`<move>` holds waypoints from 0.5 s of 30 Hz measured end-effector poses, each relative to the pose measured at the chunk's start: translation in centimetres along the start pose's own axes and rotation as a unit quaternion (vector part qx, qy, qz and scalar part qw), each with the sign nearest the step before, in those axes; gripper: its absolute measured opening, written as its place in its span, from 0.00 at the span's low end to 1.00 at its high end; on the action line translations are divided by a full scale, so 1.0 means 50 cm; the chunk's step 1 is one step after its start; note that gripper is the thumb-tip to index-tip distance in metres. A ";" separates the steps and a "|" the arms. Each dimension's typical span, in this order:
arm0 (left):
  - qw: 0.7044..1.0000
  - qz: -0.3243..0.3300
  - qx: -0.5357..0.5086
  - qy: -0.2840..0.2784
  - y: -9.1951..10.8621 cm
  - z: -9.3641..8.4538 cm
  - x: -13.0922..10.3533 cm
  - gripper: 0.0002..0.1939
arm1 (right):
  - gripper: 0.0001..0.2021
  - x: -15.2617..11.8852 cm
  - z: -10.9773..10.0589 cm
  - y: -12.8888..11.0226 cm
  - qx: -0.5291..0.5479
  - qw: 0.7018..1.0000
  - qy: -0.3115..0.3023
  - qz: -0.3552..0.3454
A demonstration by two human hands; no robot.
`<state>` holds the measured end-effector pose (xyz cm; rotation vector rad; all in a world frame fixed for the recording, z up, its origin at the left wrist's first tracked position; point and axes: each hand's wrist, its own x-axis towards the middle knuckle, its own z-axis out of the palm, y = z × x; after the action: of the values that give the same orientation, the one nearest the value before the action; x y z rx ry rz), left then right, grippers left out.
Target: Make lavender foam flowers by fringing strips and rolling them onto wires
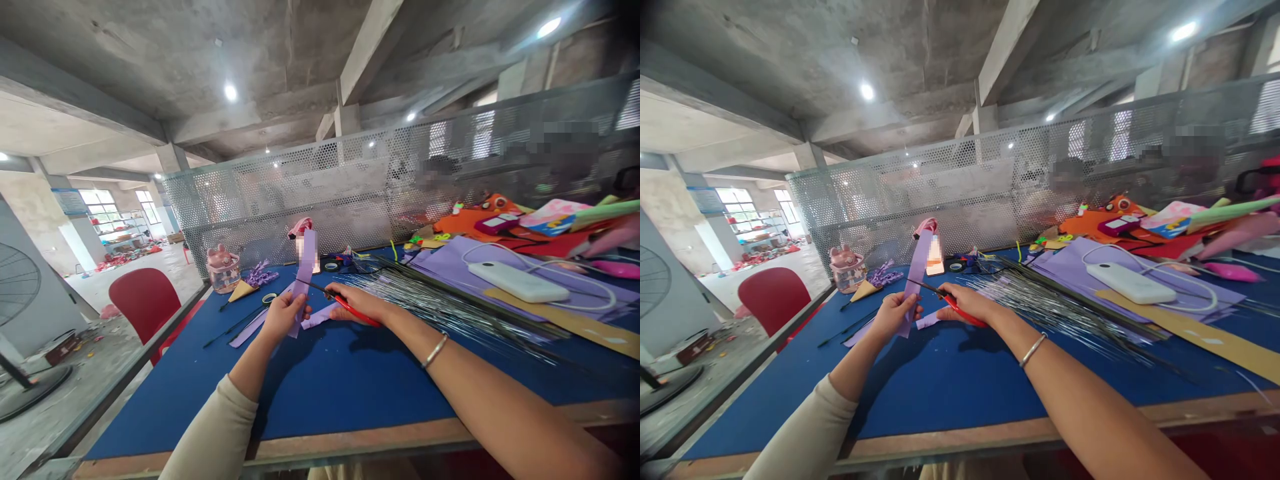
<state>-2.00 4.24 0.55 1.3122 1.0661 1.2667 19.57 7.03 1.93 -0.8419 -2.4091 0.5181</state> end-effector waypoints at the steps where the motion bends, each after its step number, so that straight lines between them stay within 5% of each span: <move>1: 1.000 0.003 0.000 0.010 0.000 0.000 0.000 0.28 | 0.27 -0.001 0.000 0.000 0.001 1.000 -0.009 -0.005; 15: 0.999 0.003 0.011 -0.040 -0.004 0.008 -0.005 0.26 | 0.22 0.005 0.014 0.005 0.021 1.000 -0.007 -0.005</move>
<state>-1.62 3.99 0.34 1.3726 1.0222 1.1997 19.10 7.25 1.34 -0.8095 -2.4059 0.5700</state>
